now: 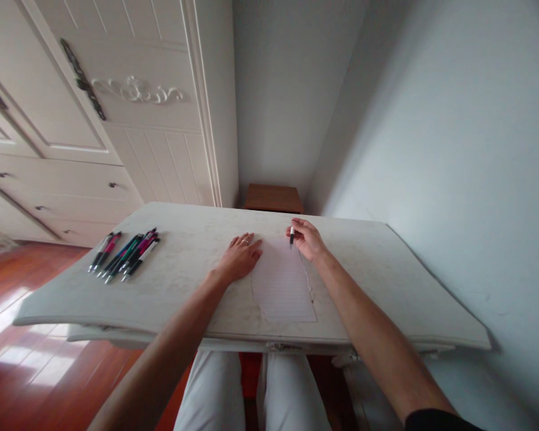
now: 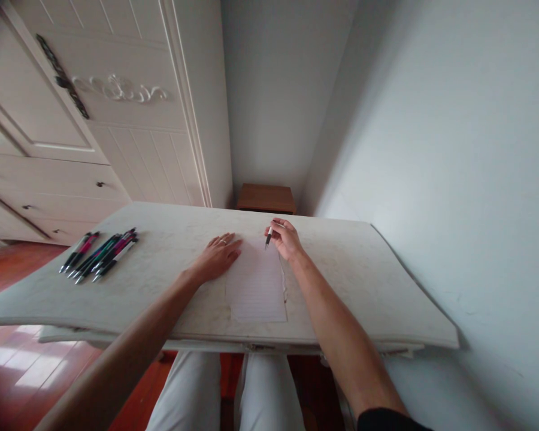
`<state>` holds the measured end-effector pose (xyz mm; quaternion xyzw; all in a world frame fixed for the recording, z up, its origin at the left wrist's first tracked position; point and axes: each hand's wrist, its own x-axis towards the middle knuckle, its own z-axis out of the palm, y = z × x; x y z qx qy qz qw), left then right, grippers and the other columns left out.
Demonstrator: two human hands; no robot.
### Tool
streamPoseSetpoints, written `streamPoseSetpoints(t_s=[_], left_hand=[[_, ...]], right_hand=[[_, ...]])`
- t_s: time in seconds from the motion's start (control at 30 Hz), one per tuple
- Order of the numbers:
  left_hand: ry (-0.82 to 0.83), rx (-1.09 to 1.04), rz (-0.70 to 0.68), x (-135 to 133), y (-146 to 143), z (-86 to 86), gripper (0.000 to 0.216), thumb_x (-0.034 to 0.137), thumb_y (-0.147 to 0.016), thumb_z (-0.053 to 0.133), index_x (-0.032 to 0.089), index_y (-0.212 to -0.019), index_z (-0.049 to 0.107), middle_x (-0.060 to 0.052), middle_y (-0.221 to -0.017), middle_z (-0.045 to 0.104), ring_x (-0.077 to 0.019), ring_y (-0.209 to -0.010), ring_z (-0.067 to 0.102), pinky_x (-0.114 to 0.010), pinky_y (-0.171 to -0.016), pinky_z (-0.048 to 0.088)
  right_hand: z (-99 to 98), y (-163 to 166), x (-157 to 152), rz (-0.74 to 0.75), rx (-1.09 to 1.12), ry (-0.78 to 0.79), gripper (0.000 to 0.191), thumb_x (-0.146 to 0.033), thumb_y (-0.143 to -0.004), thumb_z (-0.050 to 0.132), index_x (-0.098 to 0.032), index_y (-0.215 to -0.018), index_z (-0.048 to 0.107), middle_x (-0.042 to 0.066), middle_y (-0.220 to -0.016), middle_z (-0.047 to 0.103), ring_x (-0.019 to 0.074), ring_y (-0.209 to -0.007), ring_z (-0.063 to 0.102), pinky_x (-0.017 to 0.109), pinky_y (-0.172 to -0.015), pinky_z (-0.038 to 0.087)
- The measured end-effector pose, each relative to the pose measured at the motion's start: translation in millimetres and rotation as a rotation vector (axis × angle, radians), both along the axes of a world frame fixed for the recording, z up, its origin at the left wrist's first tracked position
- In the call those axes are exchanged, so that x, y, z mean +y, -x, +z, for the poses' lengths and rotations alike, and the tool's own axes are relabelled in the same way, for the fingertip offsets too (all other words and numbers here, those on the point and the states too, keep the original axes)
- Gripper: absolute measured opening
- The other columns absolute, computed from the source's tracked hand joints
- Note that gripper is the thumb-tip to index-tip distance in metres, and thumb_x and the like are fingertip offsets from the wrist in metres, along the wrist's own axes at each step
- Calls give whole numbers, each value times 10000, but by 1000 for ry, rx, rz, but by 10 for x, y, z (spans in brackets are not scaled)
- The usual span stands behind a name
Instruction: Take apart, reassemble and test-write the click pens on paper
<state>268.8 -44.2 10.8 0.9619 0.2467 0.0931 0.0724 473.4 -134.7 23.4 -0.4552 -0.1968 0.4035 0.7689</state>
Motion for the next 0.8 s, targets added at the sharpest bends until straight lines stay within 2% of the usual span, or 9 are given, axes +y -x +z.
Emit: streamPoseSetpoints(t_s=[0.17, 0.37, 0.53, 0.7, 0.8], left_hand=[[-40, -6, 23, -4, -11, -7, 430, 348, -988, 376, 189, -1349, 544, -136, -1489, 462, -255, -1402, 390, -417, -1156, 289], [-18, -41, 35, -9, -21, -16, 476, 296, -979, 367, 127, -1412, 466, -155, -1478, 471, -259, -1394, 398, -408, -1162, 285], [-43, -26, 59, -26, -16, 3, 420, 309, -979, 374, 172, -1342, 535, -138, -1471, 482, -257, -1399, 391, -408, -1156, 299], [7, -65, 68, 1, -22, 13, 429, 391, -978, 395, 147, -1272, 591, -156, -1428, 523, -269, -1363, 440, -403, -1136, 334], [90, -197, 72, 49, -31, 21, 404, 326, -983, 357, 161, -1256, 605, -120, -1351, 598, -229, -1269, 536, -365, -1097, 389]], right_hand=[[-19, -18, -16, 66, -8, 3, 288, -77, -685, 779, -177, -851, 566, -9, -632, 681, 164, -559, 685, 295, -601, 603], [-1, -99, -75, 142, 1, 80, 264, -67, -719, 747, -174, -864, 554, 30, -651, 708, 191, -604, 712, 308, -603, 607], [-14, -103, -115, 181, 5, 89, 307, -94, -707, 781, -177, -891, 550, 25, -660, 709, 193, -613, 709, 347, -614, 617], [16, -34, -89, -6, 12, 50, 280, -133, -705, 787, -191, -850, 554, -2, -646, 699, 150, -530, 657, 310, -559, 599], [104, -59, -103, -122, 115, -94, 225, -166, -743, 768, -199, -771, 547, -33, -630, 668, 114, -537, 635, 284, -623, 599]])
